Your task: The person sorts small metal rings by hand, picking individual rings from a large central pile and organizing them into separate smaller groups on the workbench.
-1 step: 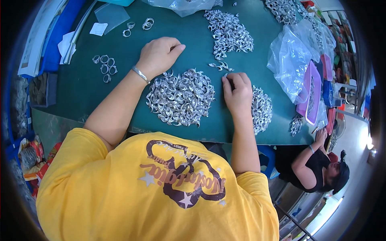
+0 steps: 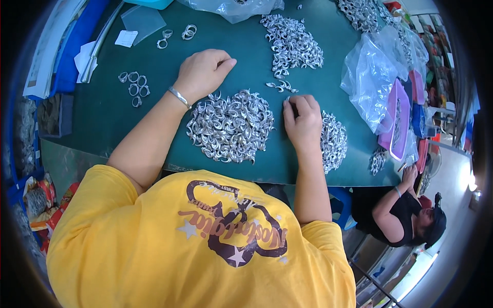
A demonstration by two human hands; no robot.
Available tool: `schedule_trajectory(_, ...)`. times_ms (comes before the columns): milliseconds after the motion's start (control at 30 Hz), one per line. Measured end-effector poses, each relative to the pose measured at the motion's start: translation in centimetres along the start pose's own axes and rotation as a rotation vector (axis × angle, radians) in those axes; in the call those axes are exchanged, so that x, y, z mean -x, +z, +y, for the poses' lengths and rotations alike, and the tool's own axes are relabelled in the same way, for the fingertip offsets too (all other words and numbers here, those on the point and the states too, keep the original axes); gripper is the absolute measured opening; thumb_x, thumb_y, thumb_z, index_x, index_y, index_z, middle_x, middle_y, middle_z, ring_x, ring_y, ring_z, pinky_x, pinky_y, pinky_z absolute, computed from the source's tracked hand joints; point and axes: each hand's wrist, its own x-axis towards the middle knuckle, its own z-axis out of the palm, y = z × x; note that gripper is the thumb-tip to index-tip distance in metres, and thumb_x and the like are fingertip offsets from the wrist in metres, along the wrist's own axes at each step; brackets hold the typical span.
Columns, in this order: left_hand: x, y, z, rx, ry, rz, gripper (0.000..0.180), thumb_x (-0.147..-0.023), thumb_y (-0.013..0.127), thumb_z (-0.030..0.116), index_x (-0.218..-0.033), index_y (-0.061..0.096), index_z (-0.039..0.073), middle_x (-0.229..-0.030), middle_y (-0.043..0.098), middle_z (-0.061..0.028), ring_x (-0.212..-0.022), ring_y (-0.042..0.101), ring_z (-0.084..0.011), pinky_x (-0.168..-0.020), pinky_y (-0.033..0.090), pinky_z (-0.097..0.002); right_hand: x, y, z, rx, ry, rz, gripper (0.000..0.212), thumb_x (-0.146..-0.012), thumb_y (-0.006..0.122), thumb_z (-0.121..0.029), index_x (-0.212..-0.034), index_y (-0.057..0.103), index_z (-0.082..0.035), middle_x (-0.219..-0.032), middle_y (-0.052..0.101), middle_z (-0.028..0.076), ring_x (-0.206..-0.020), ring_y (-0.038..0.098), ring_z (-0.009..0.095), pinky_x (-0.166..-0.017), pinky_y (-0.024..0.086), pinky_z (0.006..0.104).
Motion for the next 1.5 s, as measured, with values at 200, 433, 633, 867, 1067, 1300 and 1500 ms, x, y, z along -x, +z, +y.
schedule_trajectory(200, 0.1, -0.1, 0.3, -0.019, -0.016, 0.013, 0.024, -0.089, 0.062, 0.029, -0.087, 0.069, 0.007, -0.084, 0.066, -0.0099, -0.077, 0.065, -0.0289, -0.067, 0.049, -0.0371, 0.9, -1.3, -2.4, -0.339, 0.129, -0.131, 0.009, -0.074, 0.069, 0.0, -0.075, 0.061, 0.0, -0.073, 0.061, 0.013, -0.064, 0.06, 0.027, -0.057, 0.049, 0.0348)
schedule_trajectory(433, 0.0, -0.1, 0.2, 0.007, -0.001, 0.007, 0.024, -0.089, 0.062, 0.029, -0.087, 0.069, 0.006, -0.085, 0.066, -0.0103, -0.077, 0.064, -0.0293, -0.067, 0.049, -0.0376, -0.3, -1.5, 0.4, -0.295, 0.322, -0.061, 0.007, -0.082, 0.064, 0.001, -0.088, 0.064, 0.002, -0.083, 0.064, 0.016, -0.071, 0.064, 0.029, -0.064, 0.051, 0.035)
schedule_trajectory(633, 0.0, -0.1, 0.2, -0.014, -0.018, -0.018, 0.024, -0.089, 0.062, 0.029, -0.087, 0.068, 0.006, -0.085, 0.066, -0.0101, -0.079, 0.064, -0.0291, -0.068, 0.049, -0.0374, 0.8, -1.7, -1.3, -0.287, 0.162, -0.275, 0.006, -0.079, 0.067, -0.001, -0.084, 0.066, 0.002, -0.081, 0.063, 0.015, -0.069, 0.063, 0.029, -0.065, 0.051, 0.0352)
schedule_trajectory(867, 0.1, -0.1, 0.0, -0.007, -0.012, 0.012, 0.023, -0.088, 0.063, 0.029, -0.088, 0.069, 0.007, -0.086, 0.066, -0.0099, -0.079, 0.064, -0.0292, -0.069, 0.049, -0.0373, 0.6, -2.7, -3.2, -0.353, 0.296, -0.172, 0.005, -0.08, 0.067, -0.002, -0.083, 0.066, 0.001, -0.077, 0.064, 0.015, -0.064, 0.063, 0.027, -0.062, 0.052, 0.0342)
schedule_trajectory(1067, 0.0, 0.0, 0.3, 0.005, 0.006, 0.002, 0.023, -0.088, 0.063, 0.029, -0.088, 0.069, 0.007, -0.086, 0.066, -0.01, -0.08, 0.064, -0.0292, -0.069, 0.05, -0.0374, -1.6, -0.4, 0.2, -0.049, -0.004, 0.079, 0.011, -0.08, 0.063, 0.003, -0.09, 0.066, 0.001, -0.091, 0.062, 0.018, -0.082, 0.06, 0.035, -0.071, 0.051, 0.0393)
schedule_trajectory(1300, 0.1, -0.1, -0.1, 0.015, 0.026, 0.014, 0.022, -0.088, 0.063, 0.028, -0.089, 0.069, 0.007, -0.086, 0.067, -0.0096, -0.079, 0.065, -0.0288, -0.069, 0.05, -0.0366, -0.3, -1.2, 1.2, -0.165, 0.116, -0.119, 0.006, -0.079, 0.068, -0.002, -0.085, 0.068, 0.0, -0.085, 0.064, 0.014, -0.074, 0.062, 0.032, -0.066, 0.051, 0.0376)
schedule_trajectory(1500, 0.1, 0.0, 0.0, 0.011, 0.023, 0.015, 0.022, -0.088, 0.063, 0.028, -0.088, 0.069, 0.006, -0.085, 0.067, -0.0097, -0.078, 0.065, -0.028, -0.068, 0.05, -0.0366, -0.5, -1.2, 1.7, -0.173, 0.174, 0.013, 0.008, -0.084, 0.064, -0.003, -0.09, 0.067, 0.002, -0.088, 0.064, 0.016, -0.078, 0.063, 0.033, -0.069, 0.051, 0.0372)
